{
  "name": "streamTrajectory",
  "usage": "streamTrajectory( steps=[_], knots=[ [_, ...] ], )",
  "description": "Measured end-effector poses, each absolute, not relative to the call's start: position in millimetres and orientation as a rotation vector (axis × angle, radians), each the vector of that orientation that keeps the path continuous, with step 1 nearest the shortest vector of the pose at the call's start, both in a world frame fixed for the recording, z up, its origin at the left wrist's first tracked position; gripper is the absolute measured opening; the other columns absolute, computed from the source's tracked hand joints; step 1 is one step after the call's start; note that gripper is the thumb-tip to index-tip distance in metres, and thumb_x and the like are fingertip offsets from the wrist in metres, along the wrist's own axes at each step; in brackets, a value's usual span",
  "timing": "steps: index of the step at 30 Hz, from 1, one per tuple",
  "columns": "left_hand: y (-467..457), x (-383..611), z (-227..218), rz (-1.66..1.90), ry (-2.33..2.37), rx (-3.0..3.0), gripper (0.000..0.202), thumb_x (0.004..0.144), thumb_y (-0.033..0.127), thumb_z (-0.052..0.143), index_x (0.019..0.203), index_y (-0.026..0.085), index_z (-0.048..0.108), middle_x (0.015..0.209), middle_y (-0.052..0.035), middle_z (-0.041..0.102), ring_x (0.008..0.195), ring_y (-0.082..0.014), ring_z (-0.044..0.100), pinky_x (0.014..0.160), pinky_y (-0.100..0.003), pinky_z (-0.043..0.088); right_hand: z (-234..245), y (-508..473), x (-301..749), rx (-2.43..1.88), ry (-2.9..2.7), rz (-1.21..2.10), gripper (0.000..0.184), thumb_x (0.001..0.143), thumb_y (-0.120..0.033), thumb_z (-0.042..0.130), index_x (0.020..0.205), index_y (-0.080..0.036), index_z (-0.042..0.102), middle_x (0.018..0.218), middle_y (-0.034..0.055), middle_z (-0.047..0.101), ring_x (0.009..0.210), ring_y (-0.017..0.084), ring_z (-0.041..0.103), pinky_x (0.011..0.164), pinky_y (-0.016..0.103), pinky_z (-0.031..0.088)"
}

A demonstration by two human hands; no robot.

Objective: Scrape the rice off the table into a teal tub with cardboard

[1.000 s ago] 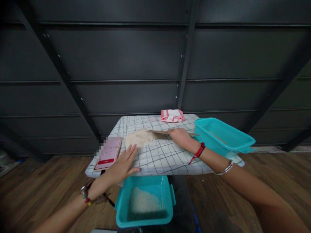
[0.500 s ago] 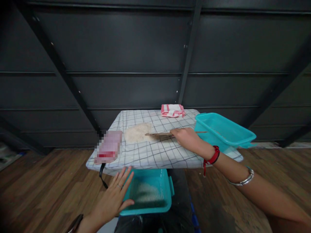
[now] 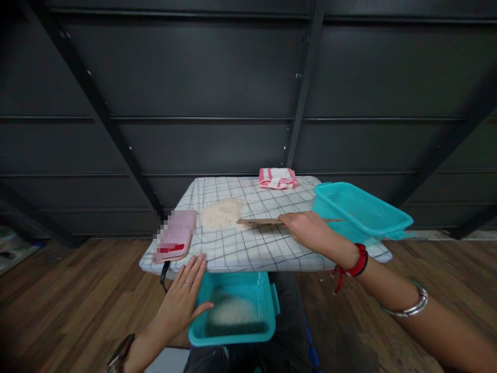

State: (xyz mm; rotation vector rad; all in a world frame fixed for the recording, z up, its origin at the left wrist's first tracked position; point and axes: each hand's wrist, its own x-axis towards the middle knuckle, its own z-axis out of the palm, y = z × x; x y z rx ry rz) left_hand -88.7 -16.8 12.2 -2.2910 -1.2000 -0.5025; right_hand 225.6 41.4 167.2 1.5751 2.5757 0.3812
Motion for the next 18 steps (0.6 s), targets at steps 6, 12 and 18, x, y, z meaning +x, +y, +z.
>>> streamTrajectory(
  steps=[6,12,18],
  knots=[
    [-17.0,-88.8,11.1,-0.511,-1.205,-2.313,0.091,0.077,0.067,0.028,0.14,0.007,0.0,0.134,-0.0186,0.044,0.124,-0.0298,0.038,0.097,-0.041,0.033,170.1,51.5,225.3,1.748,2.484,0.516,0.027,0.087,-0.012,0.035,0.102,-0.014,0.058,0.093,0.0096,0.067,0.08,0.021,0.062,0.059,0.027,0.036],
    [-16.2,-84.0,16.1,-0.517,-1.216,-2.285,0.089,0.079,0.065,0.026,0.14,0.005,0.0,0.132,-0.0187,0.046,0.124,-0.0302,0.039,0.097,-0.041,0.033,163.8,49.1,221.9,1.686,2.444,0.416,0.025,0.087,-0.013,0.037,0.099,-0.014,0.058,0.093,0.0095,0.067,0.079,0.022,0.063,0.058,0.028,0.035],
    [-2.9,-80.8,24.1,-0.531,-1.198,-2.274,0.088,0.08,0.064,0.024,0.139,0.005,-0.004,0.132,-0.0199,0.045,0.124,-0.0304,0.039,0.097,-0.041,0.035,161.9,31.6,223.2,1.571,2.55,0.411,0.027,0.079,-0.007,0.04,0.097,-0.015,0.059,0.089,0.0074,0.068,0.077,0.018,0.063,0.059,0.025,0.037]
  ],
)
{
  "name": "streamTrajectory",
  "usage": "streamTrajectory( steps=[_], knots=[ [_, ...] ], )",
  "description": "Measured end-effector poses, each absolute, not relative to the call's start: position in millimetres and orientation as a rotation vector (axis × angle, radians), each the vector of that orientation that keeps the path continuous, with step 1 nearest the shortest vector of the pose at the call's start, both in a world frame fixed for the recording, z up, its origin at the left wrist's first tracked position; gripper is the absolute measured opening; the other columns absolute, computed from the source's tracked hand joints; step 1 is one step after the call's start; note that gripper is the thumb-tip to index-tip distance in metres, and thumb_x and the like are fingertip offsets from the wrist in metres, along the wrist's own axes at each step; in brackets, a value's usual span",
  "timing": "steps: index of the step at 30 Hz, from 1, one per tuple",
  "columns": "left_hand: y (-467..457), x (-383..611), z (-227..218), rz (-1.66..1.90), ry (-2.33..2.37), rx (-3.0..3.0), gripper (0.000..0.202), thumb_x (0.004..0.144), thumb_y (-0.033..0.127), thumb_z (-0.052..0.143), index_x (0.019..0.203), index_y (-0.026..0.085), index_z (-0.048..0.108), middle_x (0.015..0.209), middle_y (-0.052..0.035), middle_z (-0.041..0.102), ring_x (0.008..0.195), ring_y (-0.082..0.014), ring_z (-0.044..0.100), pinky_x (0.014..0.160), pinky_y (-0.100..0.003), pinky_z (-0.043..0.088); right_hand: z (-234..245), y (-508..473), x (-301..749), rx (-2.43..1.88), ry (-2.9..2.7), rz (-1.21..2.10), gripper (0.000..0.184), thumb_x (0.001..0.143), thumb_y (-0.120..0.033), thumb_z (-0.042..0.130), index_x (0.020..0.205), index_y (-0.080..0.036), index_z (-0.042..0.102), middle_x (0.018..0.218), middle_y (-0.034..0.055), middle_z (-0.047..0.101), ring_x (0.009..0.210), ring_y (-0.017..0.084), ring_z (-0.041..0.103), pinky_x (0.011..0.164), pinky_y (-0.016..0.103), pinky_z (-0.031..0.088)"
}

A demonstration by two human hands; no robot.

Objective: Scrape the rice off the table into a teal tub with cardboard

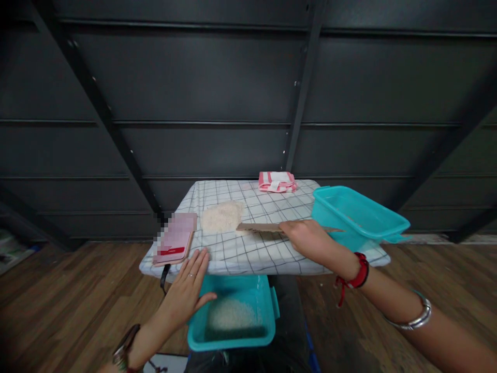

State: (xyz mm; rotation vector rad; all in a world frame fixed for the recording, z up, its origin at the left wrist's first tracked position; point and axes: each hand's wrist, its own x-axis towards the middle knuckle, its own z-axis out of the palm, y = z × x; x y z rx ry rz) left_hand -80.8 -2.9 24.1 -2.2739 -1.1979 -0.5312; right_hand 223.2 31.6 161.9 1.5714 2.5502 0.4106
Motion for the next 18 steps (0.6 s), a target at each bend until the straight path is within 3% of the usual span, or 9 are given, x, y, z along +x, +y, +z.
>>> streamTrajectory(
  steps=[4,10,18],
  knots=[
    [13.1,-78.8,30.3,-0.518,-1.216,-2.297,0.089,0.079,0.065,0.025,0.14,0.005,0.0,0.134,-0.0217,0.042,0.126,-0.0306,0.036,0.098,-0.042,0.035,155.7,22.9,224.4,1.498,2.665,0.457,0.029,0.077,-0.005,0.04,0.096,-0.015,0.06,0.089,0.0063,0.068,0.075,0.018,0.063,0.06,0.026,0.039],
    [29.6,-79.2,33.2,-0.437,-1.199,-2.435,0.087,0.078,0.067,0.026,0.136,0.002,0.024,0.133,-0.0232,0.043,0.124,-0.0306,0.039,0.097,-0.042,0.037,158.3,12.5,223.9,1.435,2.752,0.453,0.028,0.078,-0.006,0.039,0.094,-0.016,0.06,0.083,0.0054,0.068,0.071,0.017,0.062,0.06,0.026,0.041],
    [28.6,-82.6,33.7,-0.391,-1.205,-2.495,0.085,0.077,0.067,0.029,0.133,0.004,0.031,0.132,-0.0232,0.043,0.123,-0.031,0.04,0.096,-0.043,0.039,164.2,16.1,221.7,1.545,2.61,0.483,0.026,0.077,-0.005,0.038,0.089,-0.015,0.059,0.078,0.0056,0.068,0.068,0.018,0.062,0.056,0.026,0.036]
  ],
)
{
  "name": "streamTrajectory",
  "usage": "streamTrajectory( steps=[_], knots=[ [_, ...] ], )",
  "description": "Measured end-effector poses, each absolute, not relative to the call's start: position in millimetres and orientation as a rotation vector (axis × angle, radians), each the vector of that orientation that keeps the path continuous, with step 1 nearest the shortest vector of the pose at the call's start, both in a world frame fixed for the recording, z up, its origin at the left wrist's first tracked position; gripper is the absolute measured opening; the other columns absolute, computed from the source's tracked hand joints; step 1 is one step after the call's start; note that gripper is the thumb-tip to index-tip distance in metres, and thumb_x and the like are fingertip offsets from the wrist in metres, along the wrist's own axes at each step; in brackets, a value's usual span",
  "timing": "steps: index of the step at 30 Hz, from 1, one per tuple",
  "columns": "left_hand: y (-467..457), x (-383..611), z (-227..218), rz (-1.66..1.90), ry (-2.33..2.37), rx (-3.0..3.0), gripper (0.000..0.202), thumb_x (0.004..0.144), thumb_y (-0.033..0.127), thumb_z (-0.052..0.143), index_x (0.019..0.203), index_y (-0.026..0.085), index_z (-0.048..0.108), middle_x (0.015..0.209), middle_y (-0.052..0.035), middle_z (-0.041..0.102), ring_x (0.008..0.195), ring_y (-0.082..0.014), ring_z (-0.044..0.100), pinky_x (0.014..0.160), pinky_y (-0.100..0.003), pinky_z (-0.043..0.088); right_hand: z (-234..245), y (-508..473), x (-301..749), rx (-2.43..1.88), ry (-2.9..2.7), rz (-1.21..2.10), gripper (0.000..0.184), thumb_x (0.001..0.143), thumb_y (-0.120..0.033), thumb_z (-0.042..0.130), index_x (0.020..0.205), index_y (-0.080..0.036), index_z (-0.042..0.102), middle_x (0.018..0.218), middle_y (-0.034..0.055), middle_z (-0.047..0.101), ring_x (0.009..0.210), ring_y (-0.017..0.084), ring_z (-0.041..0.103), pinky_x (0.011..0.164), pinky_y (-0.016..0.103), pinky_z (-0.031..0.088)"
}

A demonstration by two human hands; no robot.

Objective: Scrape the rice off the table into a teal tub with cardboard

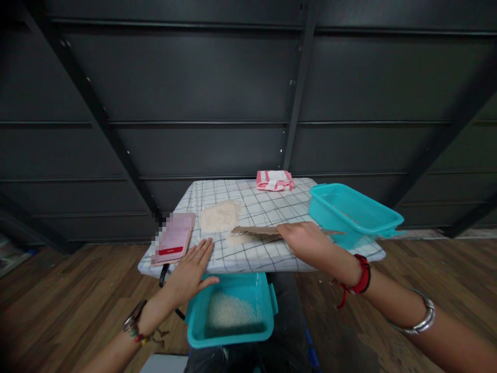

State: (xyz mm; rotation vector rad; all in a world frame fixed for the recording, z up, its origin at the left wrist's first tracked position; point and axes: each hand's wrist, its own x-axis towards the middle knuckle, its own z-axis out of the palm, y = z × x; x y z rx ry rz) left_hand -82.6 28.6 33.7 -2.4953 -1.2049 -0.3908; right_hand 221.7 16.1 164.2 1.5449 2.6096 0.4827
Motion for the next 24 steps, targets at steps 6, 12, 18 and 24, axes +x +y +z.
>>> streamTrajectory(
  steps=[6,12,18,24],
  knots=[
    [28.5,-84.1,35.9,-0.391,-1.2,-2.532,0.083,0.078,0.066,0.032,0.135,0.006,0.026,0.135,-0.0229,0.04,0.123,-0.0308,0.04,0.097,-0.044,0.039,160.1,1.6,221.8,1.402,2.806,0.409,0.028,0.072,0.0,0.038,0.085,-0.016,0.057,0.074,0.0037,0.066,0.066,0.015,0.06,0.056,0.026,0.036],
    [27.9,-87.0,35.9,-0.332,-1.212,-2.536,0.08,0.078,0.061,0.04,0.133,0.003,0.03,0.134,-0.0242,0.04,0.125,-0.0306,0.037,0.097,-0.042,0.04,161.3,-17.2,216.4,1.381,2.831,0.352,0.029,0.068,0.001,0.041,0.083,-0.016,0.059,0.072,0.0031,0.066,0.062,0.015,0.059,0.054,0.025,0.037],
    [24.9,-90.8,32.5,-0.382,-1.21,-2.545,0.08,0.078,0.058,0.046,0.135,0.006,0.025,0.135,-0.0228,0.039,0.126,-0.0295,0.036,0.098,-0.042,0.04,164.9,-37.0,210.7,1.253,2.939,0.482,0.026,0.07,0.001,0.041,0.077,-0.017,0.058,0.066,0.0038,0.064,0.056,0.013,0.056,0.051,0.024,0.037],
    [23.2,-90.7,36.5,-0.313,-1.222,-2.569,0.071,0.077,0.031,0.055,0.134,0.006,0.023,0.137,-0.0227,0.037,0.127,-0.0292,0.033,0.098,-0.042,0.04,160.9,-50.3,208.6,1.05,2.977,0.77,0.032,0.062,0.004,0.041,0.079,-0.017,0.058,0.072,0.0063,0.064,0.059,0.016,0.056,0.055,0.027,0.042]
  ],
)
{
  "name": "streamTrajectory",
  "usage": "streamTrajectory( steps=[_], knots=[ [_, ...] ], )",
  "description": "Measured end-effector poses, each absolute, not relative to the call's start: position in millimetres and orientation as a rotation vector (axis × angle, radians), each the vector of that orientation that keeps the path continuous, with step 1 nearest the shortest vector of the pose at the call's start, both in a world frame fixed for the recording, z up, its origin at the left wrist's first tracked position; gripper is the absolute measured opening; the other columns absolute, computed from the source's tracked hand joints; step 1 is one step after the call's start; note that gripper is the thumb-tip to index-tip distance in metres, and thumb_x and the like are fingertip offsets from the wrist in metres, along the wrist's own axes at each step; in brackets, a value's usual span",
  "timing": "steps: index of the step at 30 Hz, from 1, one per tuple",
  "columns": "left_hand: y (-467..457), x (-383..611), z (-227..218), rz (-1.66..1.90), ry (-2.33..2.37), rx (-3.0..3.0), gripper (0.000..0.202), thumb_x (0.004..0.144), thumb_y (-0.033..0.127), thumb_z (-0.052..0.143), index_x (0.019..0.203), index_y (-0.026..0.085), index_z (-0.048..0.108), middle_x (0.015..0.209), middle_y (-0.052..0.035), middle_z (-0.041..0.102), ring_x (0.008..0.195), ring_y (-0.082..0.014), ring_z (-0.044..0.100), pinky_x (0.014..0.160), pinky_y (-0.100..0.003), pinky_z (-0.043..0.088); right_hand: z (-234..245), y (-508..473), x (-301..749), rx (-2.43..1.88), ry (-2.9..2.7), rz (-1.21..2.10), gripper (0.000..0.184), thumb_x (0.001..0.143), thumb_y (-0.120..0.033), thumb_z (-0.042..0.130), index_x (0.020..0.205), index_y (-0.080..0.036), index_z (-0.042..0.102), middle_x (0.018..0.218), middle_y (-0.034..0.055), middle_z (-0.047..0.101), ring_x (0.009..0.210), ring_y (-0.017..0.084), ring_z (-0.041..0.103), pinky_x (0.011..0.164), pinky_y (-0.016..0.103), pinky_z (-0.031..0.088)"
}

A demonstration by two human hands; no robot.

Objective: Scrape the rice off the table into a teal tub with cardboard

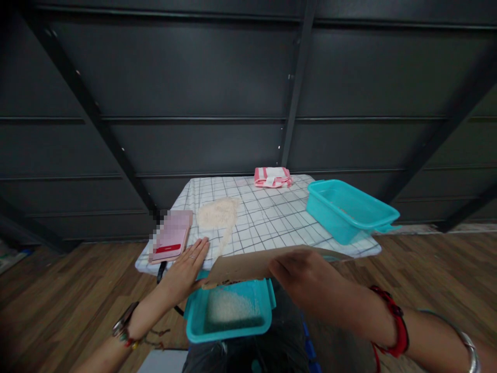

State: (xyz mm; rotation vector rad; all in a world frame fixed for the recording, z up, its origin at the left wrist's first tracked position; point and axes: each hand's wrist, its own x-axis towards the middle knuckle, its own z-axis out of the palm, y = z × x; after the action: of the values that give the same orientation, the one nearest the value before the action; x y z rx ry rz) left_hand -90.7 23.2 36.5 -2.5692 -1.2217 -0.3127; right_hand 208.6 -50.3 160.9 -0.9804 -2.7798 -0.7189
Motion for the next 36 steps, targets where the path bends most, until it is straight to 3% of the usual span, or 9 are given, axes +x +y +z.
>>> streamTrajectory(
  steps=[4,11,15,23,28,36],
  knots=[
    [23.1,-91.7,38.8,-0.272,-1.238,-2.603,0.075,0.069,0.017,0.055,0.134,0.006,0.02,0.137,-0.0232,0.036,0.129,-0.0287,0.03,0.099,-0.042,0.039,159.5,-55.6,207.3,-0.93,-2.756,-0.77,0.036,0.062,0.003,0.04,0.085,-0.017,0.059,0.075,0.0079,0.065,0.062,0.016,0.056,0.058,0.028,0.044],
    [22.3,-89.7,43.4,-0.243,-1.24,-2.59,0.069,0.068,0.009,0.05,0.132,0.005,0.025,0.136,-0.0233,0.037,0.127,-0.0271,0.033,0.098,-0.041,0.041,171.2,-64.8,202.6,-0.836,-2.63,-0.836,0.038,0.064,0.005,0.034,0.085,-0.013,0.06,0.074,0.0079,0.066,0.063,0.015,0.059,0.06,0.026,0.045],
    [22.4,-87.2,44.3,-0.193,-1.268,-2.575,0.07,0.066,0.011,0.056,0.13,0.004,0.028,0.136,-0.0236,0.038,0.127,-0.0275,0.033,0.1,-0.04,0.039,172.9,-44.7,208.8,-1.055,-2.577,-0.707,0.031,0.07,0.002,0.036,0.078,-0.016,0.06,0.064,0.0031,0.065,0.053,0.013,0.057,0.051,0.023,0.041],
    [22.2,-88.3,42.8,-0.225,-1.25,-2.585,0.076,0.068,0.021,0.062,0.132,0.002,0.025,0.136,-0.0257,0.036,0.128,-0.0294,0.031,0.1,-0.042,0.038,162.3,-26.4,228.3,-1.501,-2.629,-0.695,0.026,0.063,0.004,0.039,0.067,-0.016,0.054,0.054,0.001,0.059,0.047,0.015,0.056,0.045,0.026,0.032],
    [24.3,-88.0,39.2,-0.213,-1.247,-2.587,0.078,0.069,0.027,0.063,0.133,0.002,0.024,0.136,-0.0257,0.037,0.128,-0.0297,0.03,0.1,-0.042,0.038,162.9,-47.1,228.8,-1.205,-2.562,-0.747,0.028,0.069,0.001,0.036,0.07,-0.017,0.058,0.054,0.0015,0.06,0.044,0.013,0.053,0.044,0.025,0.034],
    [22.3,-88.7,42.9,-0.22,-1.211,-2.583,0.074,0.07,0.02,0.059,0.133,0.004,0.023,0.136,-0.025,0.036,0.128,-0.0289,0.032,0.098,-0.041,0.04,167.2,-79.3,206.6,-0.926,-2.536,-0.961,0.036,0.062,0.006,0.031,0.071,-0.016,0.058,0.06,0.0068,0.062,0.05,0.015,0.053,0.05,0.028,0.04]
  ],
)
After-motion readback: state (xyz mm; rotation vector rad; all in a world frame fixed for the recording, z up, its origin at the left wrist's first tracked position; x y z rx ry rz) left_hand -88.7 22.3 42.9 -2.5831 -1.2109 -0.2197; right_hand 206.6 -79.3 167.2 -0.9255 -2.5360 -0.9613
